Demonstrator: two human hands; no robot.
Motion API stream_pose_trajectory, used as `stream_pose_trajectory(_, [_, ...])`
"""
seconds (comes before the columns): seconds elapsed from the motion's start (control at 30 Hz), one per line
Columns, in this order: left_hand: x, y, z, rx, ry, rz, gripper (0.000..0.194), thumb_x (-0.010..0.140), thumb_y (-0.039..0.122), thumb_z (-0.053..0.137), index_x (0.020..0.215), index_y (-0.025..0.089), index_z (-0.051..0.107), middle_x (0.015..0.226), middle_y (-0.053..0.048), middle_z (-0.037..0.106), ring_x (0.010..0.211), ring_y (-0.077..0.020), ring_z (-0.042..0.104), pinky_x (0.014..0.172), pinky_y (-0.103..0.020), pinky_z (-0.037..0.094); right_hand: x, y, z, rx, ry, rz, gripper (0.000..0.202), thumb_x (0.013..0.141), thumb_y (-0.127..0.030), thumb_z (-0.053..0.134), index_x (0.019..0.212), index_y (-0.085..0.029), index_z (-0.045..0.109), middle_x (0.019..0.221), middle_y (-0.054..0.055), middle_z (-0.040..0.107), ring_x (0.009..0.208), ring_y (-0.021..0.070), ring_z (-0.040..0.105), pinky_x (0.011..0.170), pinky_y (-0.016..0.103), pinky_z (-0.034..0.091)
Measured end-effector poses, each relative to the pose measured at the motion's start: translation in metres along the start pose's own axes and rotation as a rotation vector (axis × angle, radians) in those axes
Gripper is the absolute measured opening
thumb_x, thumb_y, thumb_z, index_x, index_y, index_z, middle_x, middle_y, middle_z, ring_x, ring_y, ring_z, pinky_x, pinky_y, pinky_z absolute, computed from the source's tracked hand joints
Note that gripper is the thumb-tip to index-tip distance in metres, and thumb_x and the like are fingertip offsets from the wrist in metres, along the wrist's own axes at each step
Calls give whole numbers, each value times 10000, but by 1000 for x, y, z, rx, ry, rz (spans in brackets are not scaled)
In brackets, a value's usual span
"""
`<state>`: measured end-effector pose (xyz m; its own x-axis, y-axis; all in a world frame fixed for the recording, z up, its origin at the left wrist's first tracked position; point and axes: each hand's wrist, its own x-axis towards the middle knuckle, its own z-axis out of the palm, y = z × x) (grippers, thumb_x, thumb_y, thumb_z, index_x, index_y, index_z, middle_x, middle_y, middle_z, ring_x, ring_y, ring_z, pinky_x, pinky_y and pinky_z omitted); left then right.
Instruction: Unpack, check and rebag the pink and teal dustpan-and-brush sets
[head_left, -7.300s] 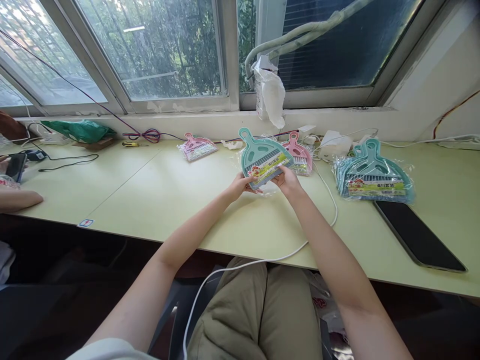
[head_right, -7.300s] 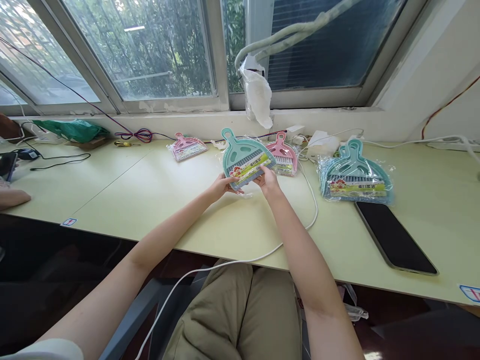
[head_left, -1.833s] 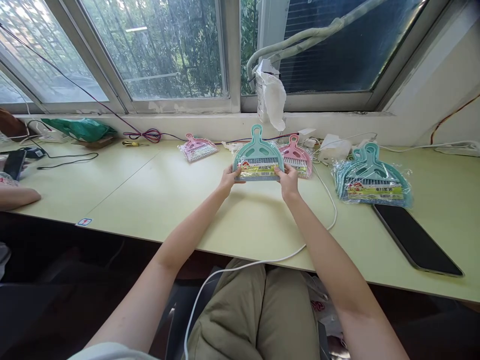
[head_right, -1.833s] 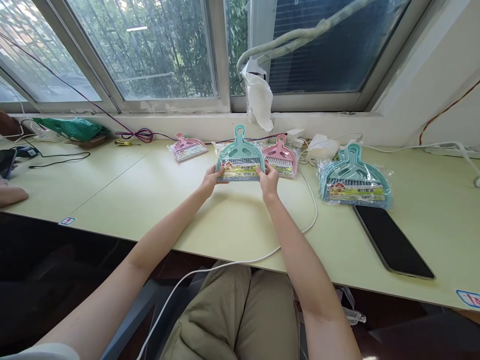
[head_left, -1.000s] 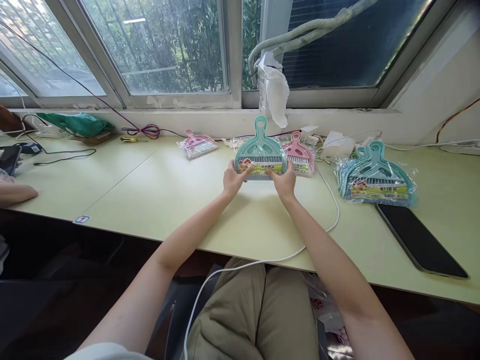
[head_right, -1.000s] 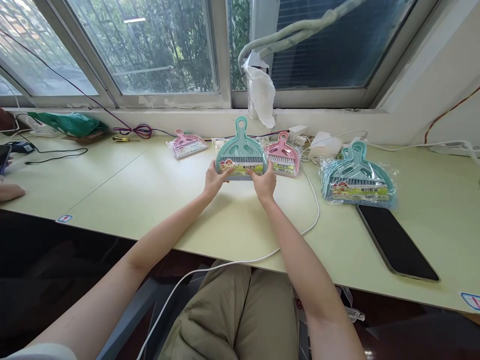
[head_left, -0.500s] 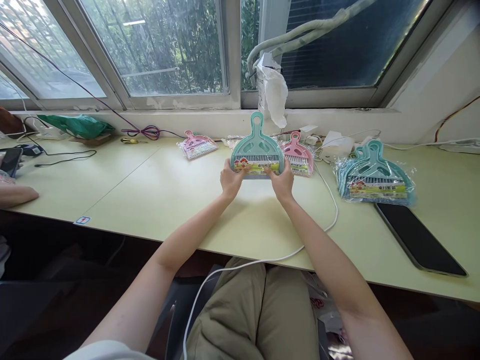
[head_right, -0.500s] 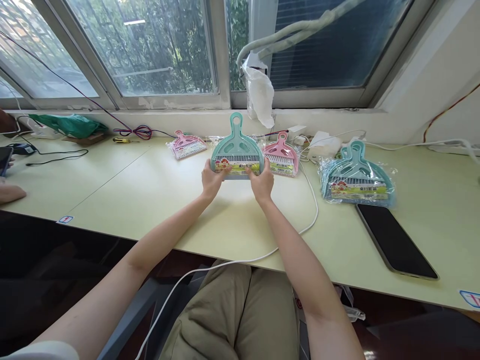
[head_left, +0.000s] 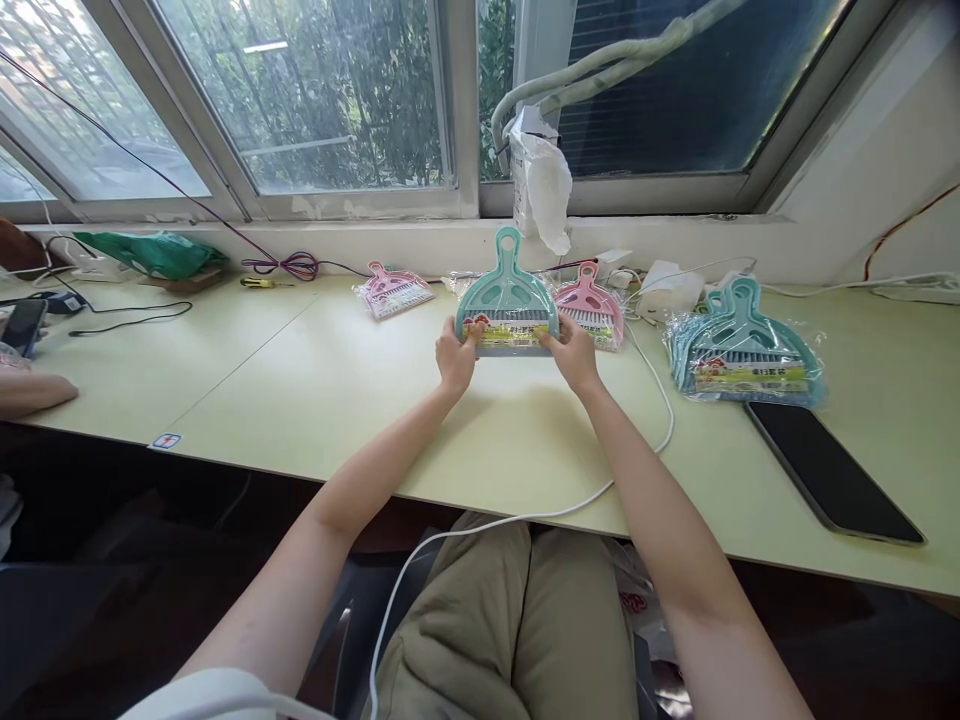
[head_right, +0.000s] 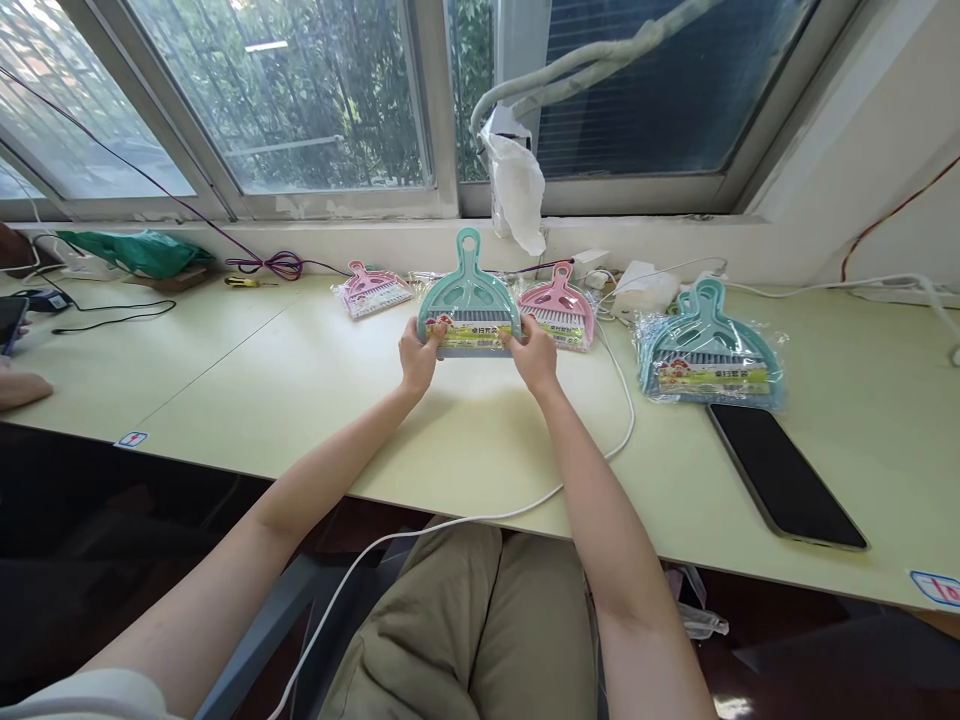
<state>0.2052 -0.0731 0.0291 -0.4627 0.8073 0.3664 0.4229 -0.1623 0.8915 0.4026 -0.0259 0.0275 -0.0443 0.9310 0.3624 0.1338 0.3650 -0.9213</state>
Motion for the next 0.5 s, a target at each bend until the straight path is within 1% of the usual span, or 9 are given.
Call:
stream_pose_trajectory(0.13, [3, -3, -1, -13, -5, -9, 317, 869, 503, 603, 1010, 222, 563, 898, -37, 664, 738, -186, 647, 530, -246, 484, 1, 0, -3, 4, -40, -85, 385, 698, -402, 751, 1044, -236, 734, 921, 33, 745, 832, 240, 685, 824, 396, 534])
stream_pose_trajectory(0.27, [4, -5, 0, -21, -8, -16, 287, 909, 480, 547, 1026, 218, 559, 887, -32, 653, 700, -165, 620, 497, -232, 475, 0, -1, -1, 28, -5, -99, 383, 701, -404, 739, 1034, -215, 747, 903, 40, 749, 871, 251, 696, 804, 392, 554])
stream_pose_trajectory(0.5, [4, -7, 2, -113, 34, 28, 247, 956, 439, 443, 938, 211, 536, 762, -3, 572, 587, -121, 544, 456, -212, 461, 1, -4, 2, 11, 17, -112, 395, 709, -373, 720, 1060, -195, 752, 872, 47, 751, 869, 255, 700, 774, 374, 560])
